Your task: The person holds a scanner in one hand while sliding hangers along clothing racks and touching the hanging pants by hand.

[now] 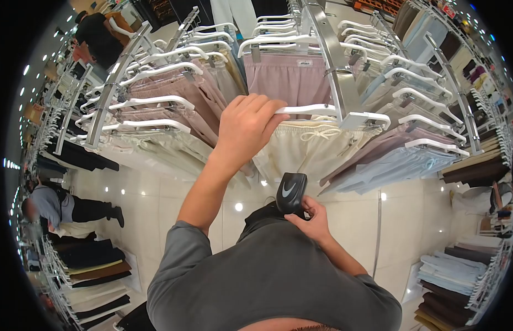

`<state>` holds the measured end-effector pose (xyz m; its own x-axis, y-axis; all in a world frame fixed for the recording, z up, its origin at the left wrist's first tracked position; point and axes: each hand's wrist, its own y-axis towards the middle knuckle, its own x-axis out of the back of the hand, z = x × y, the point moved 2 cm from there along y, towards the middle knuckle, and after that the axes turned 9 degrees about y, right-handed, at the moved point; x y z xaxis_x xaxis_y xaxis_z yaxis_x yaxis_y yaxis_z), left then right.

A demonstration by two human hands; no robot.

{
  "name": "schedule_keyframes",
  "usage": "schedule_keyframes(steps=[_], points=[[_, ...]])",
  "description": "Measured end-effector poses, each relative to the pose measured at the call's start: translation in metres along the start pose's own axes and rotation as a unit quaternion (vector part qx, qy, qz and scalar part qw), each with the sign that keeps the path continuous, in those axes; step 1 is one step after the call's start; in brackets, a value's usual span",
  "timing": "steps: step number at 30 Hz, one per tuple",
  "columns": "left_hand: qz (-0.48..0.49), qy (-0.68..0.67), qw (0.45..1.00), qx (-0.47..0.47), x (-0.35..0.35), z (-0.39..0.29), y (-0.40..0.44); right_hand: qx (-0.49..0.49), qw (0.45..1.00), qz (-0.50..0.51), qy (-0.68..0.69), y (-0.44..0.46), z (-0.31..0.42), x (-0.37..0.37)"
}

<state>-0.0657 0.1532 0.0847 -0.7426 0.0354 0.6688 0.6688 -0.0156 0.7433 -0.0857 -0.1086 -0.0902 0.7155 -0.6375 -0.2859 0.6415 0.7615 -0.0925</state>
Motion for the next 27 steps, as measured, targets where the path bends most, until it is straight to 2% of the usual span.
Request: schedule_keyframes(steps=[9, 17, 27], points=[[-0.058, 0.046, 0.996, -0.049, 0.003, 0.009, 0.014, 0.008, 1.000, -0.009, -0.016, 0.020, 0.003, -0.016], [-0.064, 0.035, 0.996, -0.044, -0.005, 0.021, 0.021, 0.007, 1.000, -0.024, 0.000, 0.029, 0.025, -0.028], [-0.048, 0.065, 0.996, -0.041, 0.001, 0.001, 0.031, 0.021, 1.000, -0.023, 0.001, 0.023, 0.023, 0.015]])
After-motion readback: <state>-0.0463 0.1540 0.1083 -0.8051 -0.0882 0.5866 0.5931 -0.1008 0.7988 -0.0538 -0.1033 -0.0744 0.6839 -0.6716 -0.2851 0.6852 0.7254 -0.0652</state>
